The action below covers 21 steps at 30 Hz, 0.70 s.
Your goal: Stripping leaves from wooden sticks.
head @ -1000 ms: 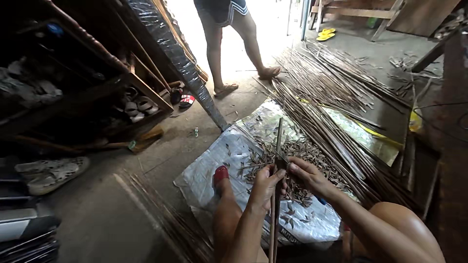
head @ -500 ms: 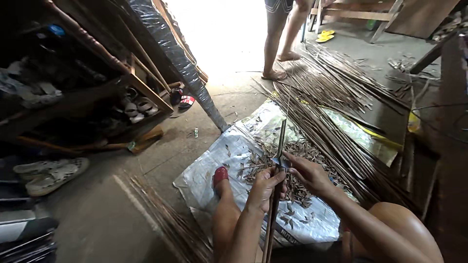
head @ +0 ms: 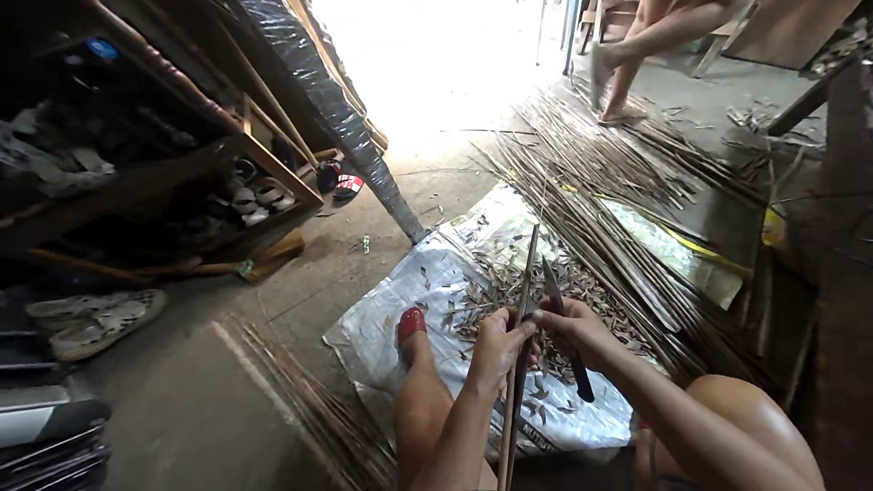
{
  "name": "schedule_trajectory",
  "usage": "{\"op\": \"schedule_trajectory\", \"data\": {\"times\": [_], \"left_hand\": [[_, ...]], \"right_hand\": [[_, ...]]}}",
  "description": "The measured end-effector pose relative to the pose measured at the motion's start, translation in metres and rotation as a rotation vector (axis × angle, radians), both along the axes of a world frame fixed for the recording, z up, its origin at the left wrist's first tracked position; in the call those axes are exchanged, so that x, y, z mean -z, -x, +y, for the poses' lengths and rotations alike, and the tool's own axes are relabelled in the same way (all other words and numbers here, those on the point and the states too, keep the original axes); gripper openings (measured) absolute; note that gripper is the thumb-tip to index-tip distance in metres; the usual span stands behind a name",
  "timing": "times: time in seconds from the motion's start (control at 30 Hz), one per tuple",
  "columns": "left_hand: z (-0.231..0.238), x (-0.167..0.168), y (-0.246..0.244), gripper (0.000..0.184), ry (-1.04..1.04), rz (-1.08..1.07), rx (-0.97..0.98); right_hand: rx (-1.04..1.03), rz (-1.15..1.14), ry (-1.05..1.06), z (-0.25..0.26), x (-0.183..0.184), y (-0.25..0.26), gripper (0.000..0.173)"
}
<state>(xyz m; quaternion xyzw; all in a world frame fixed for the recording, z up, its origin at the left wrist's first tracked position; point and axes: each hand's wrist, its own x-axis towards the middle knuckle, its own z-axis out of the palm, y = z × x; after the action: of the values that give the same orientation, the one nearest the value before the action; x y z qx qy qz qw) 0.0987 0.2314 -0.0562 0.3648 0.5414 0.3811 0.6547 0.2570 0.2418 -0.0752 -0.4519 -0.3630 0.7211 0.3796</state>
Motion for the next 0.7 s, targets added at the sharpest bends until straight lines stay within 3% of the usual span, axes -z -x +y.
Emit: {"op": "schedule_trajectory", "data": {"times": [0.2,0.33,0.47,0.5,0.7], "left_hand": [[-0.001,0.004,0.002,0.013,0.025,-0.019,0.117],[-0.001,0.001,-0.002,0.011,0.042,-0.002,0.068],[0.003,0.0,0.0,0.014,0.001,0.103,-0.012],[0.003,0.002,0.0,0.015,-0.02,0.126,-0.017],[0.003,0.01,0.001,0.014,-0.117,0.269,0.038]], "right_hand": [[0.078,-0.032,-0.088,0.01,-0.003,-0.013,0.009],[0.081,0.023,-0.087,0.01,-0.002,-0.013,0.014],[-0.074,0.082,-0.038,0.002,0.005,-0.008,0.047],[-0.081,0.084,-0.016,0.0,0.005,-0.005,0.049],[-0.061,0.104,-0.025,-0.002,-0.001,0.003,0.028]]}}
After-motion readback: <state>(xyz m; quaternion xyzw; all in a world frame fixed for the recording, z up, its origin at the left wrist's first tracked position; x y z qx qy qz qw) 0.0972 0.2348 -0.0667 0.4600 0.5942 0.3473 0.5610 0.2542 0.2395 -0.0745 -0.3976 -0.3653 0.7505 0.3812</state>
